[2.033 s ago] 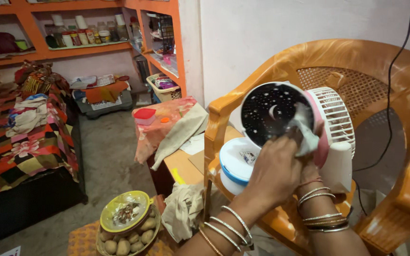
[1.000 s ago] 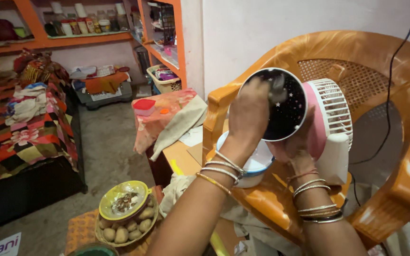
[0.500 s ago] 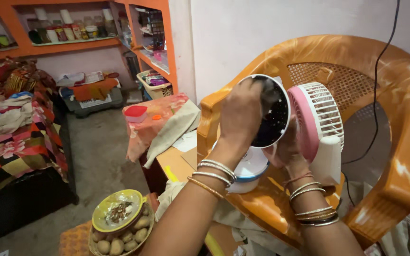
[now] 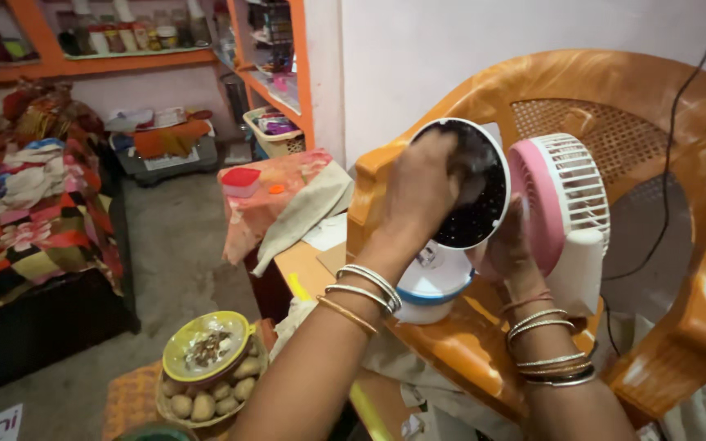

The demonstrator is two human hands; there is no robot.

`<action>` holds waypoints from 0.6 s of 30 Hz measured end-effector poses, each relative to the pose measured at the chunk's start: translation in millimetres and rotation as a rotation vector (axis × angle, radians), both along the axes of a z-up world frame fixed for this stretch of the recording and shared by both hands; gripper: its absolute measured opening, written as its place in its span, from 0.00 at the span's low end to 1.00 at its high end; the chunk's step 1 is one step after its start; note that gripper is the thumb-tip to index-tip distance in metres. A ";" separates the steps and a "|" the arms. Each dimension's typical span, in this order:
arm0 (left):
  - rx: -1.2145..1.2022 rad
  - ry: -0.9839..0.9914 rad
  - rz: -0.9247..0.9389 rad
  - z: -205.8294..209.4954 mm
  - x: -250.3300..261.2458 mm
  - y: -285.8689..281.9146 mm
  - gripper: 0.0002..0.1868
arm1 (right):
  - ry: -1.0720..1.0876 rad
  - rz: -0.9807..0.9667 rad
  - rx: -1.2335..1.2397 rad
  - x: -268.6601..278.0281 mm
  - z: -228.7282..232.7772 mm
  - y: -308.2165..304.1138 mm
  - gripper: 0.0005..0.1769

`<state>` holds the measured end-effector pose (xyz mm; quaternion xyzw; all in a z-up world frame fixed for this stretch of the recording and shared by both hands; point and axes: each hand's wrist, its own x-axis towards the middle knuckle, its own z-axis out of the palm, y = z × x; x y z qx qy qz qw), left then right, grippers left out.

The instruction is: The person inserts batteries into a small round light, wipes the interior and exterior with a cloth, and assembles the device by attaching the top and bottom halves. The person then places the assembled light on a chair next to a fan.

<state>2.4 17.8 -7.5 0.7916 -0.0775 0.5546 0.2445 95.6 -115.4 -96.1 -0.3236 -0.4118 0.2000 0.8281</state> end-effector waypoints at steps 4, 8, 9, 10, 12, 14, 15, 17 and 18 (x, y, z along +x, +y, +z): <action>-0.384 0.645 -0.677 2.9 -37.5 18.9 0.11 | -0.163 0.030 -0.029 -15.0 18.3 -0.6 0.53; -0.950 0.364 -0.896 -2.1 -60.7 46.3 0.09 | -0.431 -0.383 -0.066 -34.9 36.4 -1.3 0.57; -1.096 0.259 -0.851 -3.1 -62.0 52.4 0.11 | -0.504 -0.495 -0.079 -39.1 40.9 0.5 0.57; -1.094 0.181 -0.799 -5.5 -62.8 58.0 0.11 | -0.501 -0.554 -0.093 -42.8 44.9 0.7 0.59; -1.081 0.028 -0.691 -14.9 -66.1 67.0 0.11 | -0.492 -0.672 -0.116 -48.3 50.1 1.2 0.61; -1.007 0.049 -0.551 -31.4 -71.6 74.6 0.11 | -0.519 -0.711 -0.133 -48.2 50.6 2.2 0.62; -0.972 0.061 -0.484 -41.8 -75.1 77.3 0.12 | -0.532 -0.733 -0.146 -46.8 49.2 1.2 0.62; -0.872 0.037 -0.401 -61.1 -81.5 82.7 0.11 | -0.656 -0.798 -0.243 -40.8 45.9 -1.3 0.62; -0.823 0.024 -0.359 -68.7 -83.5 83.8 0.10 | -0.719 -0.829 -0.293 -37.2 44.5 -2.7 0.62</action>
